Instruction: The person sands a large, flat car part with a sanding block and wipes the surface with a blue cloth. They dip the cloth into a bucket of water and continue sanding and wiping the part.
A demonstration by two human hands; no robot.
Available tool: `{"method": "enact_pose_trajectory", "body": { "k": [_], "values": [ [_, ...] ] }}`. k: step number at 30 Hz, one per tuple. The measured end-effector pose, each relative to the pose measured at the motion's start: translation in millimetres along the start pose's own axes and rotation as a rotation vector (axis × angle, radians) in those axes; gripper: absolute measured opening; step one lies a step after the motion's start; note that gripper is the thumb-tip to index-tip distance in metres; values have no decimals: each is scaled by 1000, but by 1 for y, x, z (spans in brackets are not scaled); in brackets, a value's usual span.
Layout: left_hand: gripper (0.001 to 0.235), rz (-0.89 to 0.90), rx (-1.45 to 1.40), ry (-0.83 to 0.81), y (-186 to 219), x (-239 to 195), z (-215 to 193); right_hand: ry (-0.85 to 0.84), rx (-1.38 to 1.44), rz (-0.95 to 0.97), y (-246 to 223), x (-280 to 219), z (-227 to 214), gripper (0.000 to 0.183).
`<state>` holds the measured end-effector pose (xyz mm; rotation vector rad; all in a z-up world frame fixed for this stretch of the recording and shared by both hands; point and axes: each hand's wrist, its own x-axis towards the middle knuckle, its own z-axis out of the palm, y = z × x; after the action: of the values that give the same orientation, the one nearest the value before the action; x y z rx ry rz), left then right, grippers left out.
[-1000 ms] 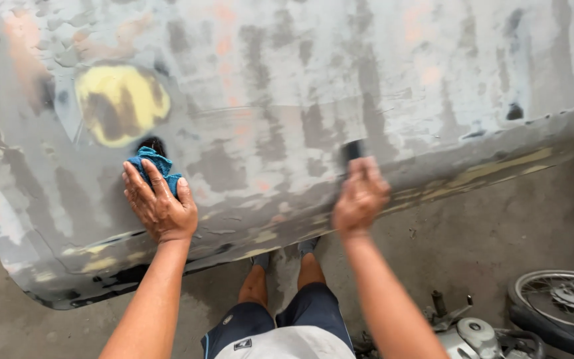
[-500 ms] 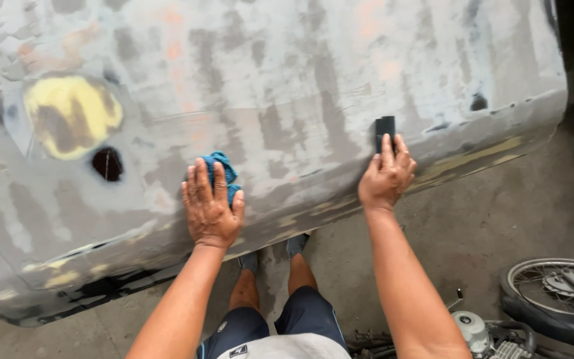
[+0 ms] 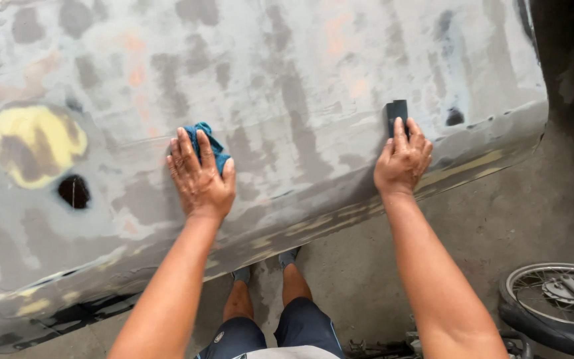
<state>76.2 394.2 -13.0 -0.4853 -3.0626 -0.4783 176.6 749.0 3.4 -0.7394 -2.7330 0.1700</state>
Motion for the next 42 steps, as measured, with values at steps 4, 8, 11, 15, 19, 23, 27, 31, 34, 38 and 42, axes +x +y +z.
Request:
{"method": "enact_pose_trajectory", "body": {
  "k": [4,8,11,15,19,23,27,31,34,38,42],
  "values": [
    [80,-30,26,-7,78,35,23,20,47,41,-28,-9,9,44],
    [80,322,-46,-233,128,42,32,-73,186,-124,-46,-19,3,46],
    [78,458,-57,-269,100,46,37,-89,173,-142,-13,3,14,46],
    [77,73,130,-34,14,57,7,-27,78,20,11,47,23,48],
    [76,-239,59,124,-28,53,-8,-21,82,59,-28,58,49,51],
    [77,-239,68,146,-25,51,-10,-185,176,-355,-134,20,40,66],
    [75,-235,37,151,-22,53,-15,-639,203,-783,-179,-13,21,80],
    [75,-233,30,157,-22,51,-16,-611,104,-787,-126,48,45,84],
    [75,-213,12,175,-21,60,-14,-345,115,-256,-85,113,62,81],
    [74,-230,40,161,-22,55,-18,-214,173,-157,-142,105,81,80],
    [73,-228,12,163,-21,56,-19,-386,327,-698,-222,42,57,77]
  ]
}}
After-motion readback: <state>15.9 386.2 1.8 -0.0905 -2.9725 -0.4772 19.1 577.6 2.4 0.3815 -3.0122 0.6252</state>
